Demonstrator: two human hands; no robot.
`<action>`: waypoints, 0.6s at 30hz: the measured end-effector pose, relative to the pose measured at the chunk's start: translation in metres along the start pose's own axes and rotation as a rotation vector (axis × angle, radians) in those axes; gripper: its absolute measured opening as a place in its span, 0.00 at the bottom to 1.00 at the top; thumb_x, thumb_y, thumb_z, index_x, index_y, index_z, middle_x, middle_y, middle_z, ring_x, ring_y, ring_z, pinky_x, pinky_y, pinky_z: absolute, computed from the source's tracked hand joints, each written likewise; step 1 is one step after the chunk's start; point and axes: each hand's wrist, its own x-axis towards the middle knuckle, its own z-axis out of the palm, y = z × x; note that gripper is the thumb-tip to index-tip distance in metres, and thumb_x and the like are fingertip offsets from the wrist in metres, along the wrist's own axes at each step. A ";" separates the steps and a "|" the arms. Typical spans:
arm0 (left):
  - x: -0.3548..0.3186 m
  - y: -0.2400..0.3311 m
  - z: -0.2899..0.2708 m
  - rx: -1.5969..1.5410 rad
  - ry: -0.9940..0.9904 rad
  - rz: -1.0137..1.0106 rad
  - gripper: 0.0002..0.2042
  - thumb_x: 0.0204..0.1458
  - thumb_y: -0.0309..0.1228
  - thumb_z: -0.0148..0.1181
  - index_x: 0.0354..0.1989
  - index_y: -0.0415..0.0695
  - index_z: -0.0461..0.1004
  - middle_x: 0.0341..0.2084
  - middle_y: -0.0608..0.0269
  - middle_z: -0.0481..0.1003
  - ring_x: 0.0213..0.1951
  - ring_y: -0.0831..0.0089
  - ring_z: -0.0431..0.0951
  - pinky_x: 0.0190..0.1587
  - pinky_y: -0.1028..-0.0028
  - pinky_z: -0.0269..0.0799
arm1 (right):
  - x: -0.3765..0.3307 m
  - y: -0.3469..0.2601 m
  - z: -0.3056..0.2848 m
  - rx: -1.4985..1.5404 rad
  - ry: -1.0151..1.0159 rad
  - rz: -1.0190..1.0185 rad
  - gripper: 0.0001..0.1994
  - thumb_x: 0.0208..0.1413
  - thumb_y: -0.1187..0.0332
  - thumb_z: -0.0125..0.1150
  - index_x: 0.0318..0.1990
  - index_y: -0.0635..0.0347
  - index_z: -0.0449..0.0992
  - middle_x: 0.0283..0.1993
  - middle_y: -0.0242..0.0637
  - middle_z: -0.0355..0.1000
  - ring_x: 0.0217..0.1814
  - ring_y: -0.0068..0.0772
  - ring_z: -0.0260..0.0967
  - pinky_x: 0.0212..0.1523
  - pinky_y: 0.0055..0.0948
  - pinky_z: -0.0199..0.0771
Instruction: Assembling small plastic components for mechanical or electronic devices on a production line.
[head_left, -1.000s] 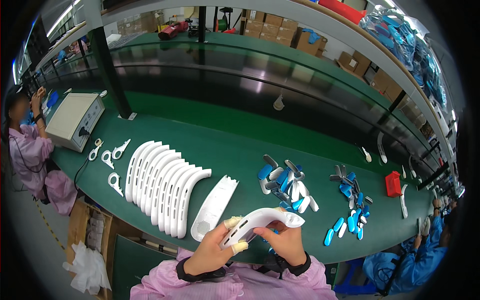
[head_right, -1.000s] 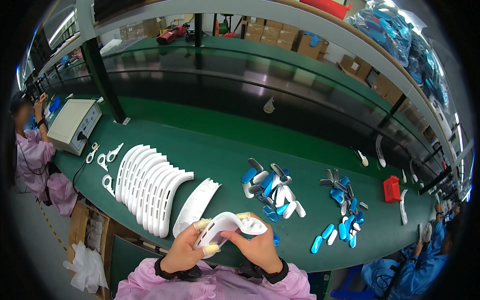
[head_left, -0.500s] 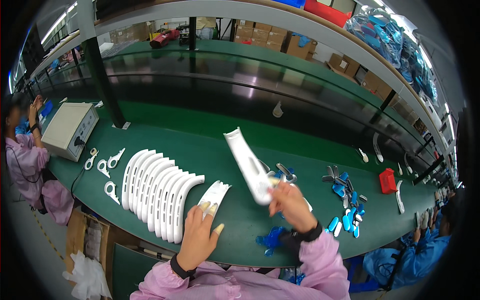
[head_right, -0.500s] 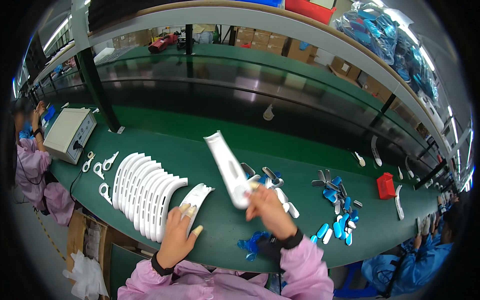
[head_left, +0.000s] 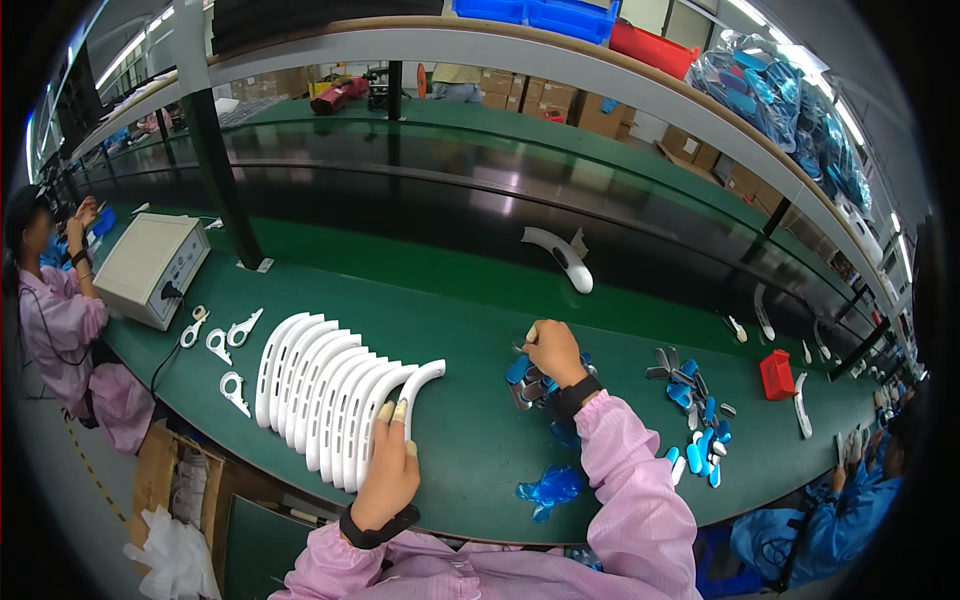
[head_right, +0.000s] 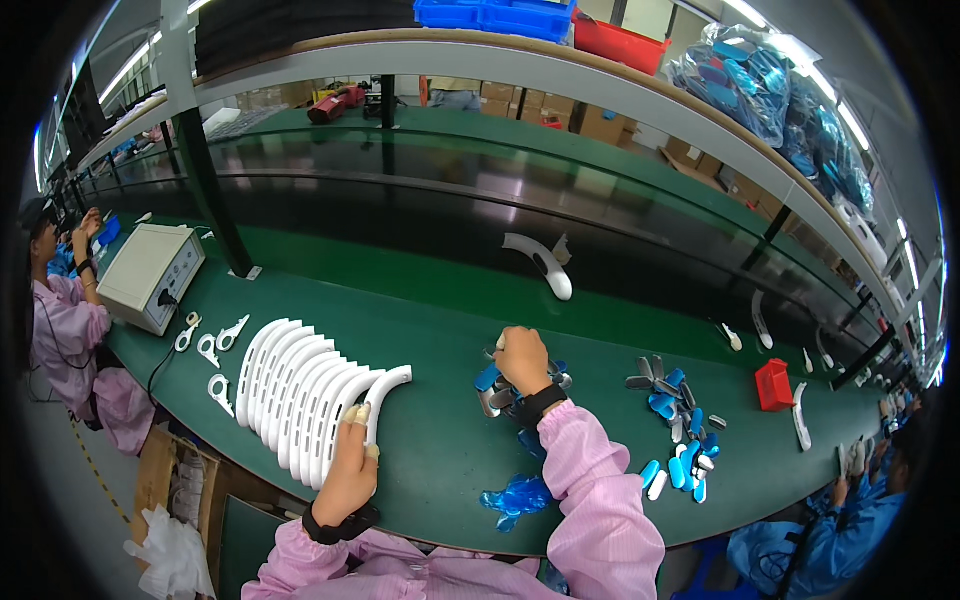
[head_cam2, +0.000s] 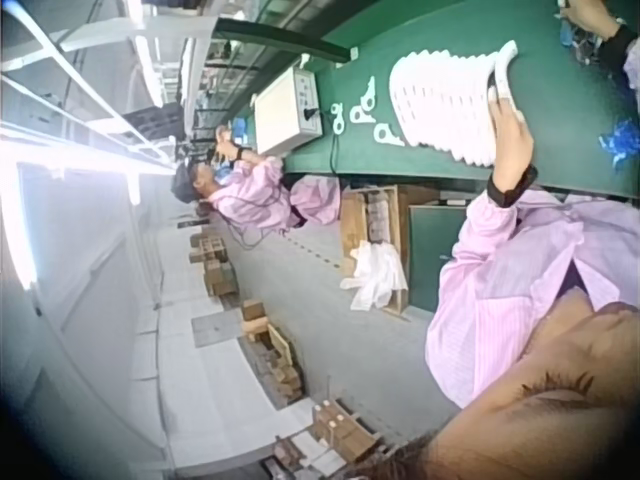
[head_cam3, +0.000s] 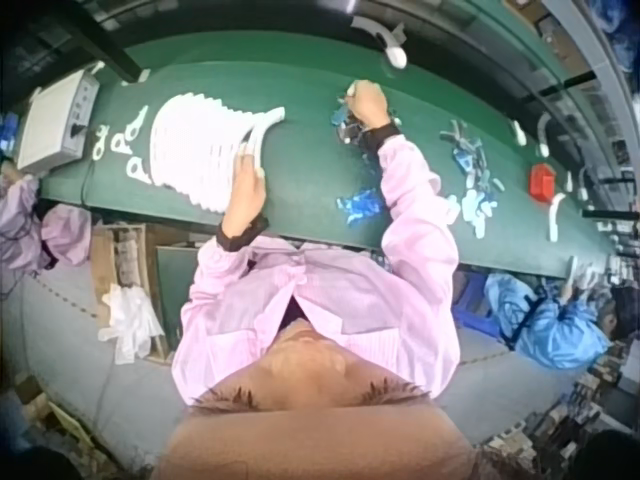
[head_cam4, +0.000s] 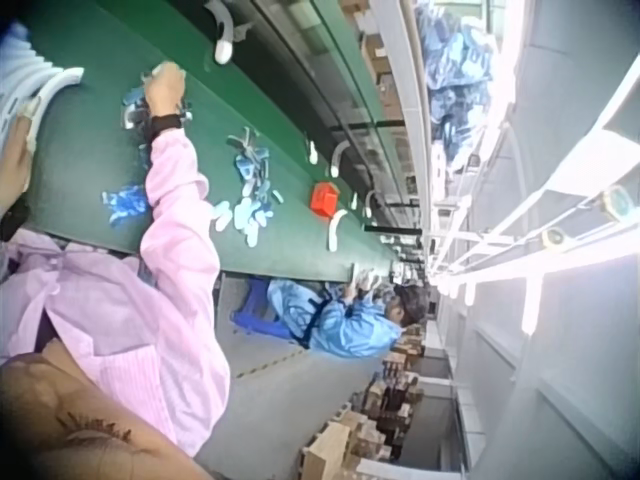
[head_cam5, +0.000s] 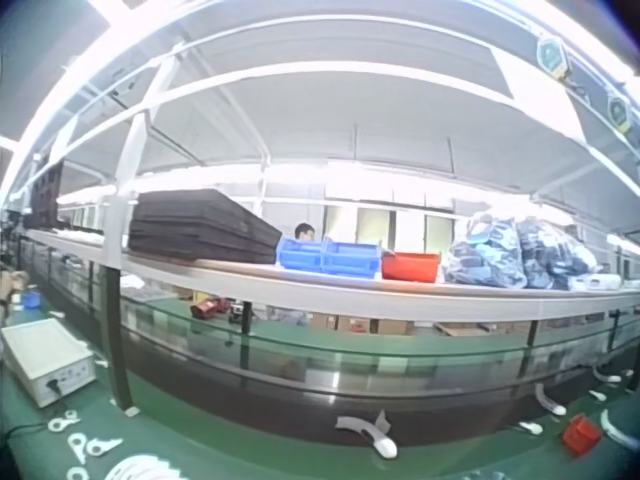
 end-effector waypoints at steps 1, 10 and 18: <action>0.000 0.002 -0.001 -0.004 0.026 -0.009 0.26 0.51 0.18 0.48 0.61 0.29 0.54 0.57 0.36 0.57 0.57 0.40 0.60 0.61 0.60 0.56 | -0.003 -0.005 -0.008 0.082 0.010 0.009 0.05 0.40 0.73 0.67 0.27 0.63 0.78 0.28 0.43 0.73 0.34 0.45 0.72 0.35 0.38 0.72; -0.007 0.064 -0.005 -0.525 -0.305 0.038 0.29 0.55 0.27 0.54 0.64 0.31 0.53 0.60 0.41 0.60 0.62 0.52 0.61 0.63 0.66 0.55 | -0.112 -0.093 -0.091 0.621 -0.169 -0.090 0.06 0.44 0.72 0.70 0.28 0.65 0.80 0.22 0.32 0.72 0.24 0.17 0.67 0.24 0.19 0.65; -0.017 0.067 0.008 -0.784 -0.431 0.028 0.29 0.49 0.23 0.63 0.60 0.36 0.60 0.52 0.54 0.68 0.52 0.68 0.71 0.54 0.71 0.67 | -0.166 -0.088 -0.107 0.843 -0.229 -0.068 0.07 0.44 0.74 0.71 0.27 0.66 0.77 0.25 0.31 0.70 0.20 0.14 0.58 0.20 0.18 0.55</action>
